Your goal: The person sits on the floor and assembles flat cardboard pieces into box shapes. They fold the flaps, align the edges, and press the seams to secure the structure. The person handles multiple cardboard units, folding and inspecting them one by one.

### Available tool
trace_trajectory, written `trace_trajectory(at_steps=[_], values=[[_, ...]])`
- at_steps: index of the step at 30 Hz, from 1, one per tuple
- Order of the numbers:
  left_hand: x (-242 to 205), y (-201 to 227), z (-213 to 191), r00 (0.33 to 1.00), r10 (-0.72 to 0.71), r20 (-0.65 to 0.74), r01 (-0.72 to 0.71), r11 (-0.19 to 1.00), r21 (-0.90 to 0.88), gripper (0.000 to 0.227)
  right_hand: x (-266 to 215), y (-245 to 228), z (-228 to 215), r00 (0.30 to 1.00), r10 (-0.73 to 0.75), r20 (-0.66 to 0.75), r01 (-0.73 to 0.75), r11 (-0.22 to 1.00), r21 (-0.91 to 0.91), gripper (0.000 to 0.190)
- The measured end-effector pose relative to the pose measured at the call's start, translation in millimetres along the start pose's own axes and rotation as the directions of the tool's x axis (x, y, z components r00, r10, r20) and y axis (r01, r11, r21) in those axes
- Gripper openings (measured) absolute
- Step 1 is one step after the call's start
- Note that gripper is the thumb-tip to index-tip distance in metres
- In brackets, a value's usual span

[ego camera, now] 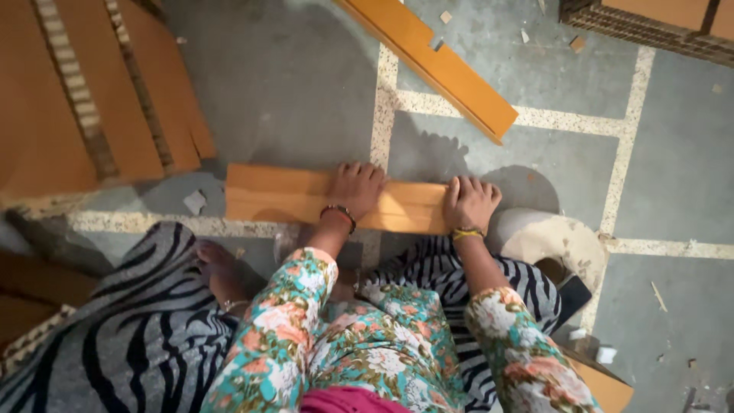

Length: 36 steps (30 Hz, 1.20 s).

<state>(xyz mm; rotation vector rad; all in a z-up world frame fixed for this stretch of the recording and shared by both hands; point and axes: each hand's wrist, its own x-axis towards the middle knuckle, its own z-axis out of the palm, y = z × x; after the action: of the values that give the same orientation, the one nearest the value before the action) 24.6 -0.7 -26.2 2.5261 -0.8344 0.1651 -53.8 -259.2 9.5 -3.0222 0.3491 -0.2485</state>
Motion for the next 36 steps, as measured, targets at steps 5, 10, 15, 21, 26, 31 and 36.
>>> trace_trajectory(at_steps=[5,10,15,21,26,31,36], values=[[-1.2,0.4,-4.1,0.989,-0.076,0.124,0.077,0.997,-0.009,0.022,-5.8,11.1,15.3,1.000,0.016,0.016,-0.016,0.999,-0.034,0.030],[-24.0,-47.0,-23.2,0.957,-0.272,0.103,0.265,0.961,0.074,0.021,-15.0,26.2,32.0,0.993,-0.021,-0.116,0.015,0.999,-0.045,0.031],[-81.6,-134.3,-91.3,0.915,-0.331,-0.232,0.376,0.907,0.190,0.015,-11.6,30.0,33.5,0.978,0.102,-0.180,-0.108,0.994,-0.024,0.031],[-82.2,-142.5,-118.5,0.807,-0.528,-0.263,0.523,0.847,-0.095,0.016,-5.8,19.9,27.6,0.943,0.328,-0.049,-0.330,0.944,-0.021,0.034],[-75.6,-144.1,-123.2,0.827,-0.504,-0.249,0.518,0.855,-0.009,0.018,-4.4,16.2,23.0,0.945,0.325,-0.039,-0.326,0.946,0.000,0.031],[-73.7,-135.6,-129.6,0.798,-0.554,-0.237,0.558,0.828,-0.058,0.017,-3.7,16.3,23.3,0.946,0.320,-0.056,-0.321,0.947,-0.011,0.030],[-82.6,-142.5,-118.1,0.826,-0.496,-0.267,0.509,0.860,-0.023,0.020,-4.6,20.7,29.7,0.948,0.314,-0.049,-0.317,0.946,-0.061,0.032]])
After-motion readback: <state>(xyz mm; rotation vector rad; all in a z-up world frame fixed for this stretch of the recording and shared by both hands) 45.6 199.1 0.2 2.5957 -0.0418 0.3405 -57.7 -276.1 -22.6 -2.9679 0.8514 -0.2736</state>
